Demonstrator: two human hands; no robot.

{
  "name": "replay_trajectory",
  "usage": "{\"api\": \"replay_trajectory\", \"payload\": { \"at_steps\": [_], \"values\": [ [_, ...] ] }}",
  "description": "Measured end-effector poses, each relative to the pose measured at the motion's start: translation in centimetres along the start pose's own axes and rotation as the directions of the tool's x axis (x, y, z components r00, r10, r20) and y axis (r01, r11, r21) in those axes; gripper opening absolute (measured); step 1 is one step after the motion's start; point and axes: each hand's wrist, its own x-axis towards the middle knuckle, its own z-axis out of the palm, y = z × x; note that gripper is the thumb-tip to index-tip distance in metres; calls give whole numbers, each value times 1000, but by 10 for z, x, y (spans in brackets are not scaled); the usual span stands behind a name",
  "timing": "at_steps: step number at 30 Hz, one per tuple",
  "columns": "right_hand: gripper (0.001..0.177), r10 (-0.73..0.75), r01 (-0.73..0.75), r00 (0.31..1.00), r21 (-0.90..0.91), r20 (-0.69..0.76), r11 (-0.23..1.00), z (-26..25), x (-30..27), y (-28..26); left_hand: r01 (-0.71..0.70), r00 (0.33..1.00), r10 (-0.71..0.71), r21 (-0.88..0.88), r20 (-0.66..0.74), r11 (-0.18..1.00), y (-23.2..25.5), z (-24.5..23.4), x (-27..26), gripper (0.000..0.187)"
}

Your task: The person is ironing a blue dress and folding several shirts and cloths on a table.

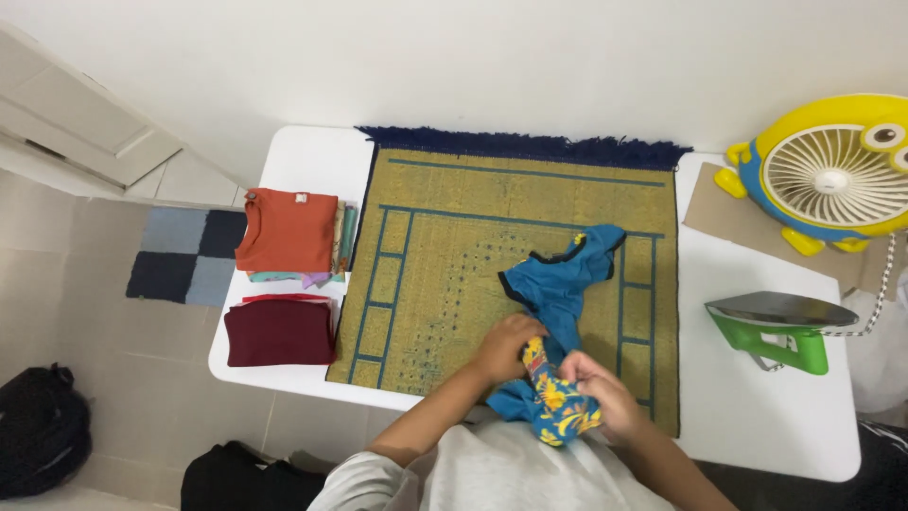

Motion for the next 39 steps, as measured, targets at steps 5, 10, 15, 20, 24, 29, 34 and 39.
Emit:
{"api": "replay_trajectory", "payload": {
  "at_steps": [5, 10, 15, 20, 24, 29, 34, 39],
  "values": [
    [35, -132, 136, 988, -42, 79, 990, 33, -16, -47, 186, 924, -180, -15, -339, 982, -25, -19, -11, 40],
    [44, -276, 279, 953, -4, 122, 960, 69, -16, -78, -11, 969, -139, -599, -204, 801, 45, -45, -19, 92],
    [37, -245, 248, 966, -29, 87, 968, 90, 2, -64, -458, 851, 209, -487, -481, 744, 53, -2, -19, 67],
    [27, -398, 390, 917, 223, -12, 893, 88, 9, -87, -289, 898, 131, -338, -421, 896, 50, -29, -17, 42],
    [27, -413, 424, 905, 291, -101, 858, 85, 8, -102, -171, 932, 29, -366, -361, 915, 87, -64, -8, 61],
    [76, -341, 346, 930, 10, -136, 938, 85, 17, -75, -448, 771, 312, -125, -555, 885, 94, -56, -16, 52],
    [126, -467, 499, 864, -449, 189, 741, 104, 27, -44, -261, 776, 95, -181, -623, 948, 104, -78, -13, 38],
    [74, -472, 337, 881, -674, -20, 657, 72, 39, -7, -117, 763, 132, 65, -633, 991, 123, -120, -6, 25]
  ]
}}
